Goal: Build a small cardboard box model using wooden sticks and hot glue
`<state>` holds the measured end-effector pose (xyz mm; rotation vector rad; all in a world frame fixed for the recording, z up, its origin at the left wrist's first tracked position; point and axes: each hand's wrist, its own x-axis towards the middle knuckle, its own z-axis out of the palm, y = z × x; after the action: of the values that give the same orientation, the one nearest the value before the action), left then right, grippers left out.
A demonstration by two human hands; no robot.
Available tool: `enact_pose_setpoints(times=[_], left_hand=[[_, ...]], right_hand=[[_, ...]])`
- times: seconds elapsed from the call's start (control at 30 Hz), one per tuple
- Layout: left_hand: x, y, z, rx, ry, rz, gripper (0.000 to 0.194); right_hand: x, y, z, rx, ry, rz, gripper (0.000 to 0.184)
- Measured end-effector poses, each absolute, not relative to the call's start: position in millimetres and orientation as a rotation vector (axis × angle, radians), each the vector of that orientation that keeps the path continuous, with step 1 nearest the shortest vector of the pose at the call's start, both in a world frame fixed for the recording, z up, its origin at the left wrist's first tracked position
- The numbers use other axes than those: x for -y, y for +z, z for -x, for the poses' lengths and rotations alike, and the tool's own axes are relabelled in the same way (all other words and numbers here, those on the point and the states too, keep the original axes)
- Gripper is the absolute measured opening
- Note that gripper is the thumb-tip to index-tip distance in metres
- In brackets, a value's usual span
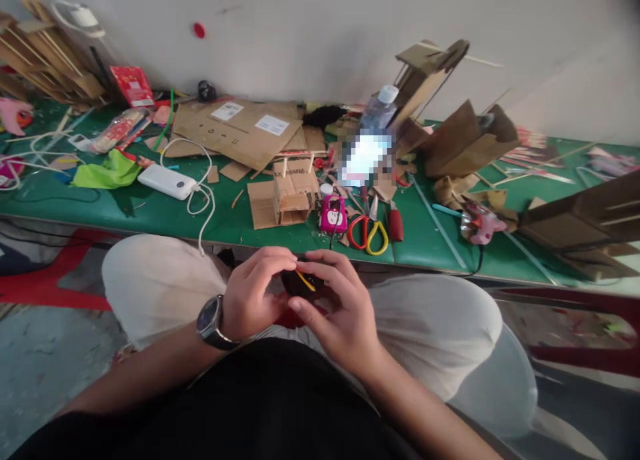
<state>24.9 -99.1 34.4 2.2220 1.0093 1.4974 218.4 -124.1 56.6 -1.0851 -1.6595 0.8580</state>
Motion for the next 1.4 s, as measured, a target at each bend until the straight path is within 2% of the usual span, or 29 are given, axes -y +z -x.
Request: enact_pose_setpoints(times=[0.13,0.23,0.3,0.37,0.5,0.63,0.77,0.93,1.0,1.17,1.27,1.4], left_hand=[[85,29,12,-0.999,1.311,-2.445,0.038],[64,28,74,-1.046,0.97,-2.683,0.037],[48,23,122,-1.078,0.607,-2.822,0.038],[32,13,163,-1.082,0.277,-2.826,0.041],[7,-10,206,-1.09,0.077,-2.844,0.041],[-1,-11,190,-1.018,0.191,-2.839,0.026],[10,9,130,-0.927,0.549,-2.828,0.016],[22,39,61,-1.038,0.769,-2.631,0.026],[21,47,47,-1.01,0.823,-2.561,0.024],[17,52,33,-1.063,0.933,-2.396,0.021],[17,51,29,-1.096,0.947,-2.316,0.026],[21,50,26,-1.107,0.936,-2.219,0.029]], right_hand=[[107,35,-207,1.499,1.169,1.036,0.023],[92,25,-205,1.326,1.432,1.01,0.032],[84,21,-204,1.253,1.569,1.003,0.041],[76,17,-203,1.206,1.657,0.973,0.041],[66,12,-197,1.085,1.739,0.913,0.043],[61,11,-194,1.041,1.722,0.897,0.046],[57,16,-193,1.096,1.629,0.88,0.043],[49,19,-186,1.25,1.345,0.96,0.042],[46,18,-181,1.258,1.272,0.976,0.043],[41,11,-170,1.167,1.219,1.005,0.053],[41,6,-169,1.189,1.177,1.013,0.06],[42,2,-173,1.213,1.078,0.989,0.052]])
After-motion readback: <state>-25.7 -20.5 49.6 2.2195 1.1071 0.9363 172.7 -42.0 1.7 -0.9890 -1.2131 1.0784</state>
